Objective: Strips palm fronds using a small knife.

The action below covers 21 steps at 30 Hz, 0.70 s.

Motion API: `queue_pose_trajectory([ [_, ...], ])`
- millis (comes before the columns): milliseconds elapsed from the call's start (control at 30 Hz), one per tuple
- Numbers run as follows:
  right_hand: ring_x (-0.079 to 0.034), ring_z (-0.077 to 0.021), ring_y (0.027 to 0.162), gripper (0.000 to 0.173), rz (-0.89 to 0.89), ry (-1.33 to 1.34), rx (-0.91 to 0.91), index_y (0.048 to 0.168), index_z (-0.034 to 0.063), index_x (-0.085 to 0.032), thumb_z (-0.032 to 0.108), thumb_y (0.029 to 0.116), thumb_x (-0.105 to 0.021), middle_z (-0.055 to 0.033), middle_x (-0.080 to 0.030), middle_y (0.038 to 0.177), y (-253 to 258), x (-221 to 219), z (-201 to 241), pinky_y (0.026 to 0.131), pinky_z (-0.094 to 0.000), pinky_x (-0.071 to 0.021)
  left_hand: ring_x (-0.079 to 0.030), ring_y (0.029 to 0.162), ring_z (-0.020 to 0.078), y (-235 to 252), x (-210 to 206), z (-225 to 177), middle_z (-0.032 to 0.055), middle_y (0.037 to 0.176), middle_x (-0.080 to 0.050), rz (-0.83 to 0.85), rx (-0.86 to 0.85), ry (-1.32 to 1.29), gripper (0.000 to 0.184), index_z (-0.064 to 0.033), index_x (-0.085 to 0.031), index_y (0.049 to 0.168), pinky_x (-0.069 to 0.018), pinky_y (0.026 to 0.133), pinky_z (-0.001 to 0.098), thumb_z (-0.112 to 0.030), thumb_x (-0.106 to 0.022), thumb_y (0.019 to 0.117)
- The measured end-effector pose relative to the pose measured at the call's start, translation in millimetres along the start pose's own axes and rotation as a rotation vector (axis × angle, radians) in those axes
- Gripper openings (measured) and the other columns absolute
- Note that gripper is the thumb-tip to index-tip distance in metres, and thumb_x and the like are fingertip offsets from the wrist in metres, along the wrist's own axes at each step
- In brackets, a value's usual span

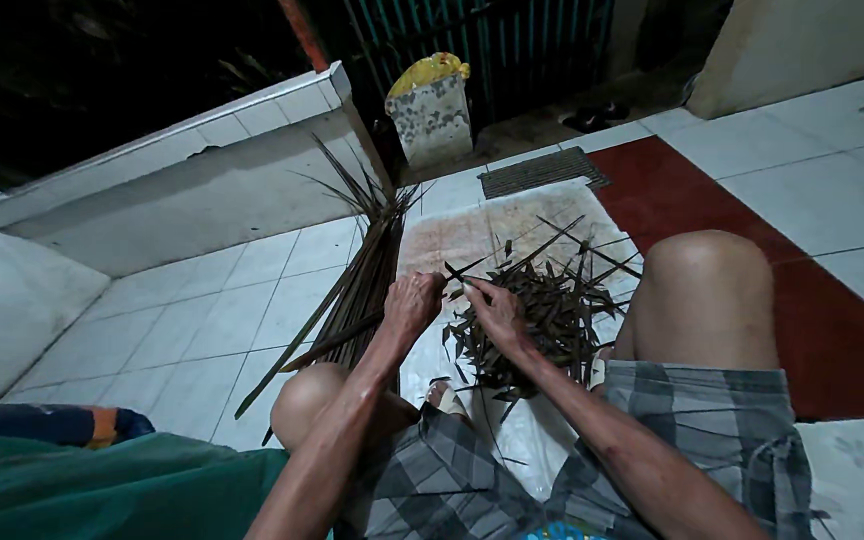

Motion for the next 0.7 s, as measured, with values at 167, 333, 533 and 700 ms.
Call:
queue_pose_trajectory([
  [167, -0.071, -0.0231, 0.100, 0.036, -0.029, -0.036, -0.027, 0.131, 0.0263, -0.071, 0.044, 0.1058, -0.053, -0.0041, -0.076, 0.109, 5.2, -0.2, -15.2, 0.091, -0.0519, -0.0537, -0.071, 0.088, 0.0335, -1.5, -0.6, -2.9, 0.0116, 0.090, -0.073, 0.040, -0.012, -0.020, 0.021, -0.0162, -0.076, 0.103, -0.0550, 0.076, 0.0558, -0.026, -0.057, 0.1034],
  [333, -0.070, -0.0240, 0.102, 0.038, -0.027, -0.018, -0.025, 0.133, 0.0244, -0.071, 0.045, 0.1052, -0.054, -0.0061, -0.075, 0.111, 7.3, -0.9, -21.2, 0.092, -0.0520, -0.0535, -0.072, 0.091, 0.0324, -2.0, -2.5, 0.1, 0.0108, 0.093, -0.074, 0.048, -0.029, -0.044, 0.021, -0.0174, -0.077, 0.107, -0.0558, 0.078, 0.0563, -0.026, -0.058, 0.1028],
  [533, -0.069, -0.0263, 0.107, 0.036, -0.050, -0.035, -0.068, 0.133, 0.0250, -0.070, 0.043, 0.1055, -0.055, -0.0073, -0.075, 0.116, 13.9, 6.2, -38.3, 0.095, -0.0544, -0.0522, -0.071, 0.096, 0.0337, -4.4, -1.9, -0.8, 0.0117, 0.097, -0.075, 0.105, -0.013, -0.034, 0.022, -0.0174, -0.077, 0.108, -0.0548, 0.083, 0.0568, -0.027, -0.057, 0.1034],
  [700, -0.069, -0.0292, 0.105, 0.037, -0.084, -0.065, -0.099, 0.132, 0.0250, -0.071, 0.045, 0.1050, -0.055, -0.0093, -0.074, 0.113, 19.6, 13.1, -52.3, 0.093, -0.0563, -0.0523, -0.071, 0.096, 0.0331, -4.3, -4.6, -1.7, 0.0111, 0.096, -0.074, 0.121, -0.027, -0.016, 0.023, -0.0177, -0.076, 0.107, -0.0543, 0.082, 0.0561, -0.027, -0.056, 0.1038],
])
Point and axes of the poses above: each hand's wrist, its own y-axis towards the middle knuckle, its own x-axis out of the back of the hand, z = x × y, the point moved 5 cm from there along y, towards the middle knuckle
